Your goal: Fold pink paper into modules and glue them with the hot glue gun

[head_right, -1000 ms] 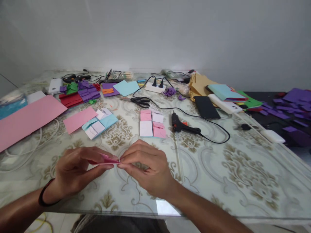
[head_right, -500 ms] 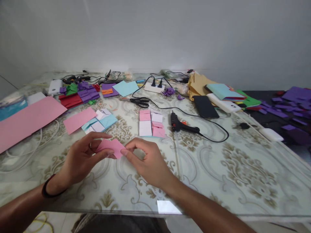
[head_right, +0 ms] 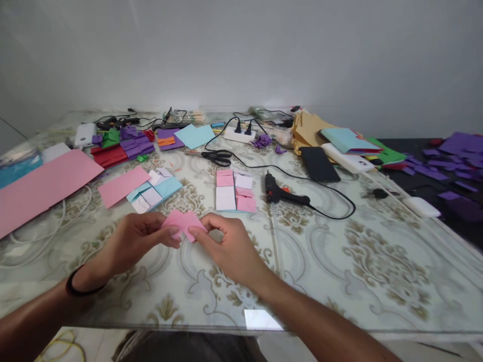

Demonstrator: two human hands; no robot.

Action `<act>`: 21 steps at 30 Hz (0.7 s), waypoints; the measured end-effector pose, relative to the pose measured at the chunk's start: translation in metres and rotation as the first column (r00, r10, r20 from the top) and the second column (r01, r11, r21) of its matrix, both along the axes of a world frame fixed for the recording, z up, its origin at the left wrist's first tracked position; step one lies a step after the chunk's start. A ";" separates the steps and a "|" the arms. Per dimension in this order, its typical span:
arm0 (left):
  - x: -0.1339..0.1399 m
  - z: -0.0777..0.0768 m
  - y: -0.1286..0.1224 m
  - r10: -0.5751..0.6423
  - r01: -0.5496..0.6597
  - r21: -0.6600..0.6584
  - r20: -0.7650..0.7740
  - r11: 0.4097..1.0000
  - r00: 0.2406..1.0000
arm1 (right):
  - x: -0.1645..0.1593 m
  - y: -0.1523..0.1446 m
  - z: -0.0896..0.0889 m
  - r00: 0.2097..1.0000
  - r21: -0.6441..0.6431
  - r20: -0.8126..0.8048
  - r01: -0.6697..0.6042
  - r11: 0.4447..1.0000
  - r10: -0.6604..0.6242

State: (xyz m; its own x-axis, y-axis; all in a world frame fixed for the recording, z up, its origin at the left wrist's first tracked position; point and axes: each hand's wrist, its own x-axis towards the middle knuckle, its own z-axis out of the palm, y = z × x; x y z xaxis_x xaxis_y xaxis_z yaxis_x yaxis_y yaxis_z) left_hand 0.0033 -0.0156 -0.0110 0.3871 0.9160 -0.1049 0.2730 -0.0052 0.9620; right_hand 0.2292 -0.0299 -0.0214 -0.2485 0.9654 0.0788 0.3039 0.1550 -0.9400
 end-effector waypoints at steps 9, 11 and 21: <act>0.001 0.007 -0.004 -0.101 0.100 -0.028 -0.022 0.995 0.995 | 0.002 0.002 -0.003 0.980 -0.160 -0.120 -0.175 0.972 0.157; 0.002 0.007 -0.004 -0.107 0.107 -0.042 0.001 0.993 0.994 | 0.002 0.001 -0.003 0.983 -0.154 -0.132 -0.150 0.977 0.130; -0.002 0.009 0.002 -0.121 0.121 0.004 0.024 0.993 0.992 | 0.001 0.005 -0.003 0.977 -0.185 -0.195 -0.123 0.975 0.086</act>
State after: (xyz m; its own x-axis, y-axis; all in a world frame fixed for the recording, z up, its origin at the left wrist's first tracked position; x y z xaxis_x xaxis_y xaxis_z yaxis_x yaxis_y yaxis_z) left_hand 0.0017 -0.0140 -0.0024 0.4979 0.8624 -0.0921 0.2466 -0.0390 0.9683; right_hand 0.2297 -0.0249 -0.0242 -0.3477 0.9360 -0.0543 0.1140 -0.0152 -0.9934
